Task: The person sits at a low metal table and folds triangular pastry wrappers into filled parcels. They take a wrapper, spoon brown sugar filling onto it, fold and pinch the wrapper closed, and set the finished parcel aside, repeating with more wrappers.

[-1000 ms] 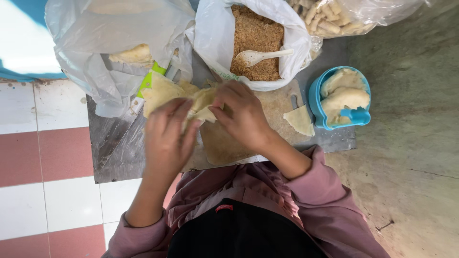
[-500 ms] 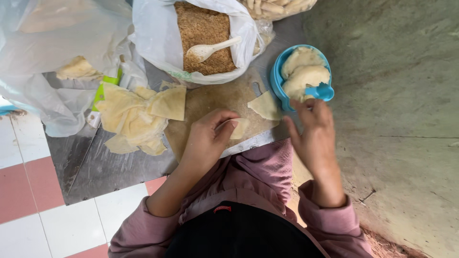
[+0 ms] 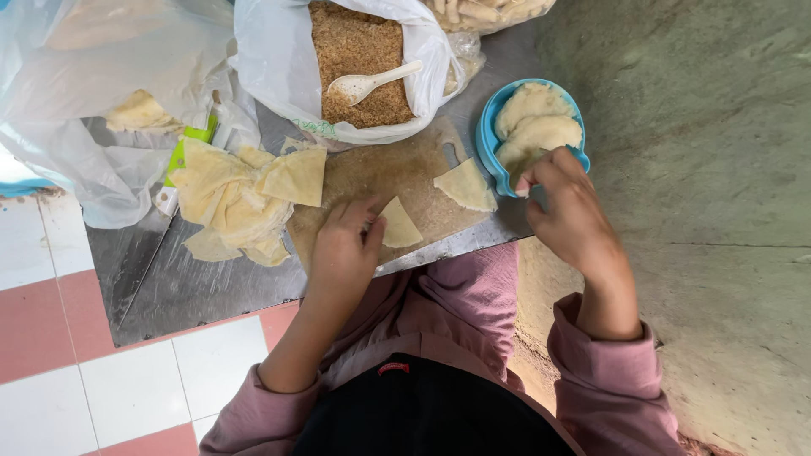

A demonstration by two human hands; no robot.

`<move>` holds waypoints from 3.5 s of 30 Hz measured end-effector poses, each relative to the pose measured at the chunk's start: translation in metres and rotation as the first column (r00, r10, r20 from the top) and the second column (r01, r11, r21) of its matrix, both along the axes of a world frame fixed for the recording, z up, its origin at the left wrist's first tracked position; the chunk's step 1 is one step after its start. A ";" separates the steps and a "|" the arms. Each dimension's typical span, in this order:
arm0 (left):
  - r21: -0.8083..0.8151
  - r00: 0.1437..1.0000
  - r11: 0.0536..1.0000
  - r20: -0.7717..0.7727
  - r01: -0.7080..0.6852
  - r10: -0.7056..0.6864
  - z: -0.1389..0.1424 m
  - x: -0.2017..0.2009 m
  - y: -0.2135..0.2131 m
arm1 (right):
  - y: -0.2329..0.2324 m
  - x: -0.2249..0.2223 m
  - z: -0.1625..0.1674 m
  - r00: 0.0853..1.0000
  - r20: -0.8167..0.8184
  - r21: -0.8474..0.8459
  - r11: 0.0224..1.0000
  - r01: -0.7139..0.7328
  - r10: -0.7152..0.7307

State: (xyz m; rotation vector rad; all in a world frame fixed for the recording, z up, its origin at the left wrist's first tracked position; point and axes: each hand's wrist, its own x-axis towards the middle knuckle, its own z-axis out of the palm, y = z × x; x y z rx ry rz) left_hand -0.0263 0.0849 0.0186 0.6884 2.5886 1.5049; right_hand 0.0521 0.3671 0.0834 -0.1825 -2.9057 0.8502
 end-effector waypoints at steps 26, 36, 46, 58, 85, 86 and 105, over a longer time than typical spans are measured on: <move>-0.092 0.998 0.994 0.014 -0.062 0.064 0.003 0.007 -0.023 | -0.058 0.006 -0.065 0.906 -0.421 0.468 0.848 0.248 -0.032; -0.230 0.997 0.971 -0.042 -0.066 0.058 0.007 0.010 -0.023 | -0.030 0.027 -0.079 0.872 -0.488 0.536 0.775 0.334 -0.039; -0.126 0.999 0.991 0.006 -0.040 0.041 0.011 0.008 -0.026 | -0.063 -0.118 -0.035 0.876 -0.431 0.547 0.835 0.065 0.215; 0.216 0.984 0.974 0.145 0.072 -0.104 0.021 0.006 0.002 | -0.056 -0.133 -0.014 0.916 -0.378 0.160 0.984 -0.079 0.135; 0.065 0.994 0.993 0.057 -0.096 0.092 -0.001 0.007 -0.032 | -0.032 -0.135 -0.063 0.915 -0.301 -0.467 0.878 0.106 -0.270; 0.054 0.993 0.994 0.064 -0.098 0.095 -0.001 0.007 -0.032 | -0.032 -0.135 -0.064 0.915 -0.298 -0.462 0.880 0.111 -0.272; -0.059 0.992 0.991 0.039 -0.117 0.119 0.001 0.012 -0.039 | -0.088 -0.001 -0.062 0.966 -0.225 -0.480 0.877 0.006 -0.130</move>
